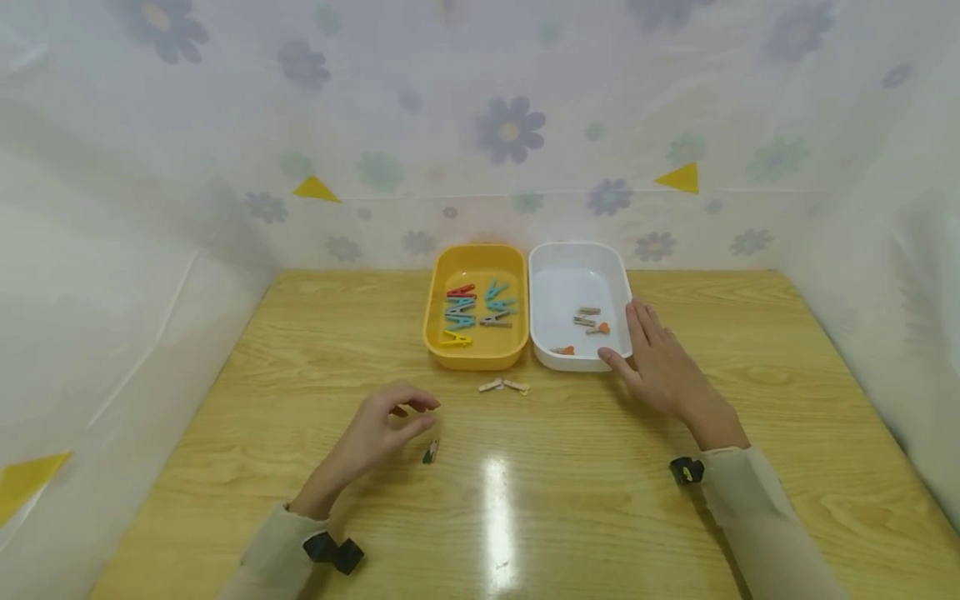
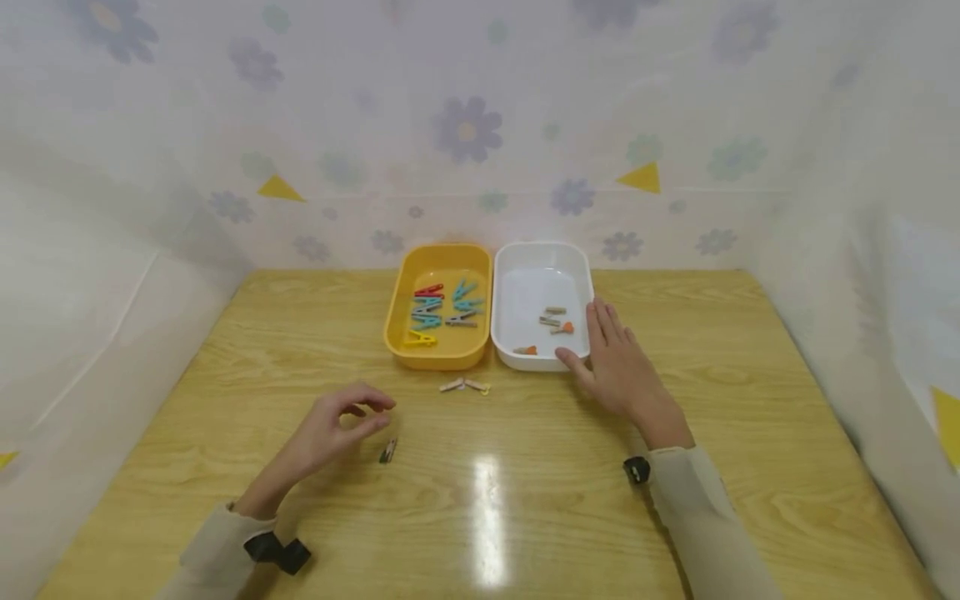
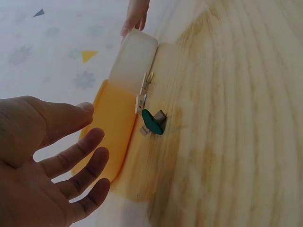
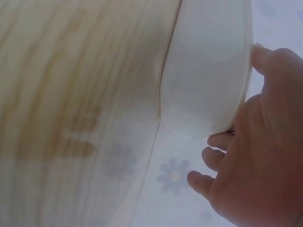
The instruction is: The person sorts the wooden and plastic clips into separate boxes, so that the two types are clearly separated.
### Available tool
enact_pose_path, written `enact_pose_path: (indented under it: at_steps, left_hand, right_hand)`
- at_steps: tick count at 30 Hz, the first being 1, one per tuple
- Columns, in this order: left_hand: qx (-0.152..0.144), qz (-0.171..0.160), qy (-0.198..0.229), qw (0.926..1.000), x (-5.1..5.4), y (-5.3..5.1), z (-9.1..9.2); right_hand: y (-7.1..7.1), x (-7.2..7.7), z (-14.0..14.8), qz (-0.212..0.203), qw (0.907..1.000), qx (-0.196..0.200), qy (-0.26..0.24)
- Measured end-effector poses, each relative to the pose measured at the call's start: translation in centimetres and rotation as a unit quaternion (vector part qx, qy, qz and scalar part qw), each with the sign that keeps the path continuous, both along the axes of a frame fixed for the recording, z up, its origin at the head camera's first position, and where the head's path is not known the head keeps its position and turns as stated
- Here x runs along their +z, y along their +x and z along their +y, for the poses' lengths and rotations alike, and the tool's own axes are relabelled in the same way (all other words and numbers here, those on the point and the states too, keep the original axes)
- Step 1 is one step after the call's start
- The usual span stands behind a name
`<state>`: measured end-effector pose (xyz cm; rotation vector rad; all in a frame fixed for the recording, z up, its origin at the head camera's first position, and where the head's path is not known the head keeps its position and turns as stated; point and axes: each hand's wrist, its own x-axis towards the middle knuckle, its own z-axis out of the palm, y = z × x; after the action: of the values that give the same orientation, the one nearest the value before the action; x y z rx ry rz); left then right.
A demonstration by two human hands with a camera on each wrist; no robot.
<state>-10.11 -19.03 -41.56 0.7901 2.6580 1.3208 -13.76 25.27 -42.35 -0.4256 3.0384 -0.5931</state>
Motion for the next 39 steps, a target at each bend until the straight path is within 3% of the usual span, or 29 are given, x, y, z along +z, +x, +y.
enact_pose_path:
  at_steps: [6,17,22,32,39]
  left_hand:
    - [-0.005,-0.009,-0.011,0.9999,-0.8,0.4,-0.8]
    - [-0.066,-0.058,-0.036,0.9955,-1.3,0.7,-1.7]
    - [-0.083,-0.053,-0.048,0.994,-1.5,0.7,-1.7]
    - [-0.087,-0.044,-0.064,0.9931,-1.7,0.5,-1.1]
    - [-0.058,-0.081,-0.047,0.9939,-1.2,0.3,-1.0]
  right_hand:
    - [0.0,0.0,0.0,-0.001,1.0,0.002,-0.006]
    - [0.0,0.1,0.1,-0.006,0.9999,0.003,-0.014]
    - [0.1,0.1,0.1,-0.004,0.9999,0.003,-0.015]
    - [-0.1,0.0,0.2,-0.005,0.9998,0.004,-0.018]
    - [0.0,0.0,0.1,-0.005,0.9998,0.005,-0.019]
